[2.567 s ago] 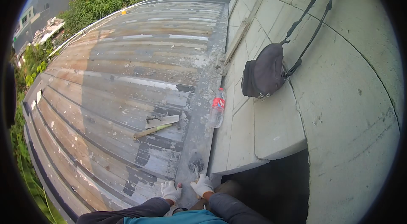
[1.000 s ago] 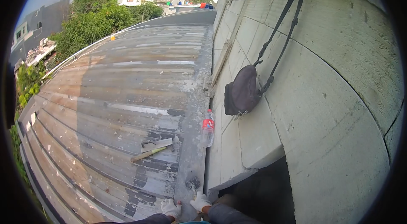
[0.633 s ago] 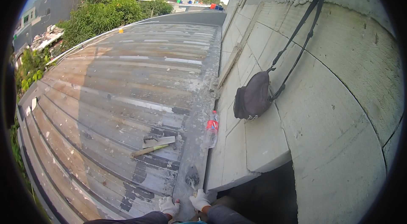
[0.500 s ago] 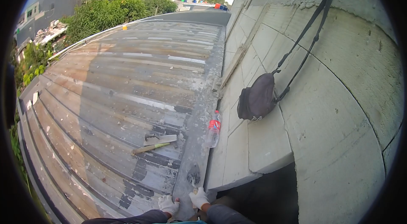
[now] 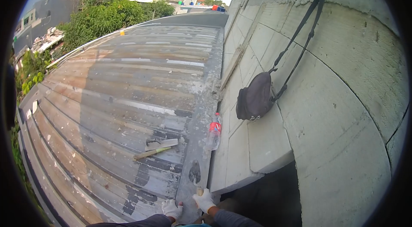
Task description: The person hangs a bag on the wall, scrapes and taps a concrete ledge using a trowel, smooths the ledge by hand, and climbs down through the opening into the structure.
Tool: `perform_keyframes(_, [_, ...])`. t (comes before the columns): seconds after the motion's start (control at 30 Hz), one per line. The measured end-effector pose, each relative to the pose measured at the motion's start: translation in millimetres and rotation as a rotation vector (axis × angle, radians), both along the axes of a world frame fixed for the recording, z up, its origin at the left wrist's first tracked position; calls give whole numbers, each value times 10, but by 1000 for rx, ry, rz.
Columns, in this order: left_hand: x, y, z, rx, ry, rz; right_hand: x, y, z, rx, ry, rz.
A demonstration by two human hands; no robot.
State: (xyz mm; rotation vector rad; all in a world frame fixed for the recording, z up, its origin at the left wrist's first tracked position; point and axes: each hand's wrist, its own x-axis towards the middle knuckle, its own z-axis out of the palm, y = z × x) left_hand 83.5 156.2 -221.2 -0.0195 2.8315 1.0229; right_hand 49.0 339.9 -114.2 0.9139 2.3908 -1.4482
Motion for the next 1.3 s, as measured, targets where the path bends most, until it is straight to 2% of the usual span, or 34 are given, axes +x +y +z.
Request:
perform_keyframes(0.07, [-20,-8,17,-15,-70,-21,146,236,-757,114,211,103])
perform_keyframes(0.1, [-18,-9,6,-11,-84,-23,225,74,-402,-31,190,37])
perform_keyframes(0.13, [-20,-6,43,-11,-89,-26,131,-103,191,-176,155,-43])
perform_keyframes(0.17, [-29,0,98,-14,-99,-21,124,1,-55,-156,157,-53])
perform_keyframes(0.23, [-47,-7,171,-57,-139,-66,131,90,-174,70,160,3])
perform_keyframes(0.27, [-16,13,99,-31,-41,-34,97,68,-55,94,96,-27])
perform_keyframes(0.33, [-21,26,141,-55,-62,-45,25,44,175,146,-4,-37])
perform_keyframes(0.47, [-41,28,135,-58,-114,-58,-120,113,59,122,-100,-37])
perform_keyframes(0.57, [-62,51,131,-67,-127,-50,-227,87,115,120,-99,54])
perform_keyframes(0.63, [5,31,93,-88,-149,-55,-192,-102,479,214,-75,242])
perform_keyframes(0.87, [-46,28,60,-35,-102,-70,433,-220,-44,190,22,118])
perform_keyframes(0.93, [-27,40,58,-64,-72,-59,374,-179,-60,163,-140,13])
perform_keyframes(0.97, [-20,38,66,-67,-74,-64,383,-170,-48,268,-78,82])
perform_keyframes(1.07, [-37,55,61,-56,-59,-47,308,-261,170,270,-92,172])
perform_keyframes(1.2, [-41,48,80,-28,-84,-56,282,-156,51,262,-88,152])
perform_keyframes(1.27, [-54,44,84,-22,-74,-53,236,-109,-85,322,-65,-10])
perform_keyframes(1.3, [-54,49,98,-28,-72,-45,224,-108,-31,329,-85,57])
